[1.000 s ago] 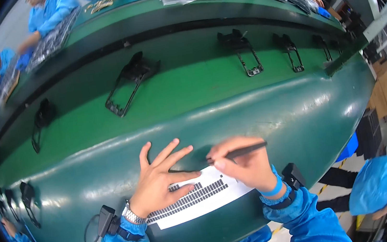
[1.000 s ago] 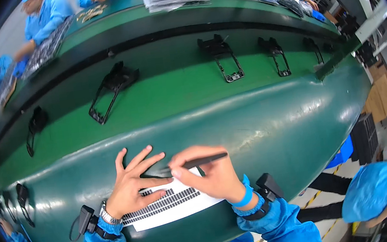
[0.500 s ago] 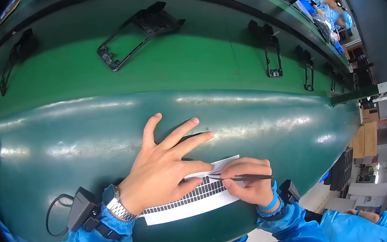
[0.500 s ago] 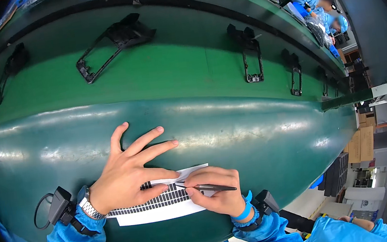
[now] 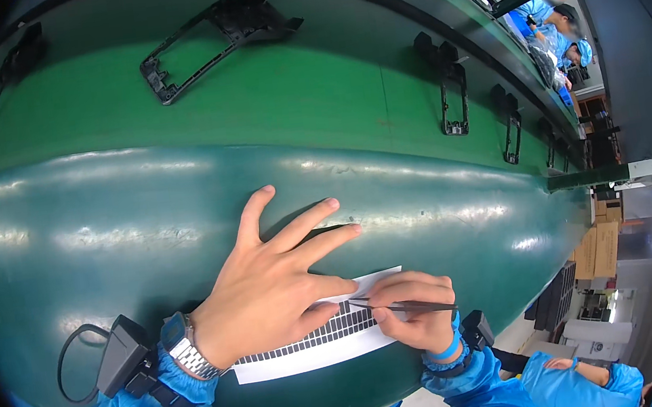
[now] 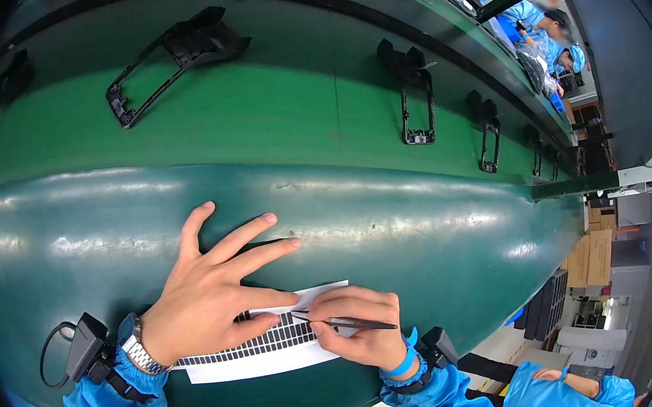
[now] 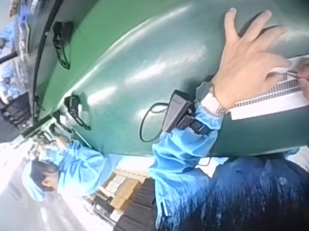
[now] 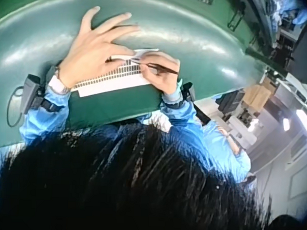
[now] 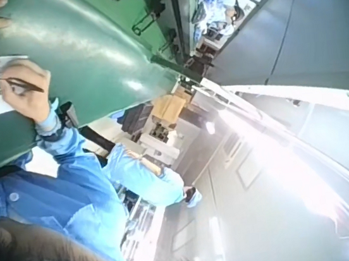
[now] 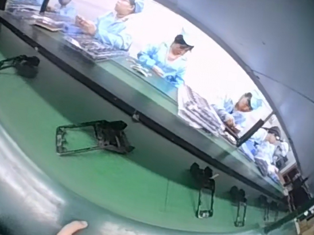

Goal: Assembling electronic components into a plastic housing on a factory conveyor belt.

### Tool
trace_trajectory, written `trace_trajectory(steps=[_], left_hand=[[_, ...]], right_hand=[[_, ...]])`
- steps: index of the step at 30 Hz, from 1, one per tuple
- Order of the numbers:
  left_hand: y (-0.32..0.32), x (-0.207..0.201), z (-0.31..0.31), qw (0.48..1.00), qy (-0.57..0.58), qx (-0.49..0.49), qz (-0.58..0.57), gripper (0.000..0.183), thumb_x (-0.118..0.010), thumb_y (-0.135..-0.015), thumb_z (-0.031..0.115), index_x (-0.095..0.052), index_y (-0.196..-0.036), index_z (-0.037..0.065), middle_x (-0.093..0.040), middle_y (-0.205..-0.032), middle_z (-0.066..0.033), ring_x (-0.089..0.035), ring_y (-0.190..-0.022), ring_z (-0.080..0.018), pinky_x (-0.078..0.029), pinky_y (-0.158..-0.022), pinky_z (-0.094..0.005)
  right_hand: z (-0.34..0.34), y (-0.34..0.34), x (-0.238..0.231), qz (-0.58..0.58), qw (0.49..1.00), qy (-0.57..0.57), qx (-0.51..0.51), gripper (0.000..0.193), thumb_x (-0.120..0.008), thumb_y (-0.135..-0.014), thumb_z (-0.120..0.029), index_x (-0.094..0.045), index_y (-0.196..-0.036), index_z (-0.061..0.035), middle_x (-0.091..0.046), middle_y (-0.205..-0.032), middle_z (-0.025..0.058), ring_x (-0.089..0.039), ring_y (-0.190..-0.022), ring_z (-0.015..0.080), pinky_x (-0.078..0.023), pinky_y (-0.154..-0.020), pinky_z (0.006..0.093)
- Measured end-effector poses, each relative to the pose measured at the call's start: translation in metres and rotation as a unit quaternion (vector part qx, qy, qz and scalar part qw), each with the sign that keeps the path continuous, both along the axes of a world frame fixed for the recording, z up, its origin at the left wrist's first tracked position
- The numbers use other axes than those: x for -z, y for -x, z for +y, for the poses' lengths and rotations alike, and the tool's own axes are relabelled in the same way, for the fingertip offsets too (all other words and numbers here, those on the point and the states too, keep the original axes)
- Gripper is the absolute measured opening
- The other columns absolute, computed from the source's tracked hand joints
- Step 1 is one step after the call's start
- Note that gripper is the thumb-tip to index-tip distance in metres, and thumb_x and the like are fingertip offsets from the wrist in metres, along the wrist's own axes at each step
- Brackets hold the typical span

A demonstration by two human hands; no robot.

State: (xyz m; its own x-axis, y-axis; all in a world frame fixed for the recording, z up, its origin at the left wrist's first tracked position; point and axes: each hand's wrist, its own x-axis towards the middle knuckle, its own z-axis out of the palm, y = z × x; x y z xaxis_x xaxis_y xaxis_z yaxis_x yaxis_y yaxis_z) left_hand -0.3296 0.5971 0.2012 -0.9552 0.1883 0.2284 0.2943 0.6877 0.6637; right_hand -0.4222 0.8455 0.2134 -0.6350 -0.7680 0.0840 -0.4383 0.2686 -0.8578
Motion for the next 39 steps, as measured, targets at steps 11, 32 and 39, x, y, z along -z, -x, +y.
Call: trace_trajectory(steps=[11,32,39], left_hand=[[0.015,0.002,0.020,1.000,0.005,-0.003,0.001,0.028,-0.086,-0.074,0.030,-0.083,-0.101,0.036,-0.057,-0.152,0.0023,-0.041,-0.150,-0.0260,-0.013,-0.119,-0.0710],[-0.001,-0.008,-0.005,1.000,0.005,-0.003,-0.020,0.027,-0.086,-0.075,0.028,-0.084,-0.101,0.035,-0.058,-0.151,0.0027,-0.040,-0.150,-0.0260,-0.012,-0.120,-0.0708],[0.000,-0.008,0.000,1.000,0.002,-0.005,-0.024,0.027,-0.087,-0.074,0.029,-0.084,-0.101,0.035,-0.058,-0.151,0.0027,-0.039,-0.151,-0.0260,-0.012,-0.120,-0.0708]], right_hand=[[0.017,0.015,0.000,-0.005,1.000,0.001,0.004,0.012,-0.081,-0.079,-0.003,-0.077,-0.090,-0.0001,-0.077,-0.090,0.0152,-0.076,-0.083,0.0249,-0.062,-0.077,0.0334],[-0.006,0.000,-0.002,-0.011,1.000,0.009,-0.008,0.014,-0.082,-0.080,-0.005,-0.078,-0.093,-0.0041,-0.078,-0.094,0.0099,-0.078,-0.081,0.0224,-0.063,-0.073,0.0317],[-0.002,0.001,-0.005,-0.017,1.000,0.003,-0.011,0.012,-0.081,-0.080,-0.002,-0.078,-0.092,0.0000,-0.077,-0.091,0.0161,-0.077,-0.081,0.0241,-0.062,-0.075,0.0328]])
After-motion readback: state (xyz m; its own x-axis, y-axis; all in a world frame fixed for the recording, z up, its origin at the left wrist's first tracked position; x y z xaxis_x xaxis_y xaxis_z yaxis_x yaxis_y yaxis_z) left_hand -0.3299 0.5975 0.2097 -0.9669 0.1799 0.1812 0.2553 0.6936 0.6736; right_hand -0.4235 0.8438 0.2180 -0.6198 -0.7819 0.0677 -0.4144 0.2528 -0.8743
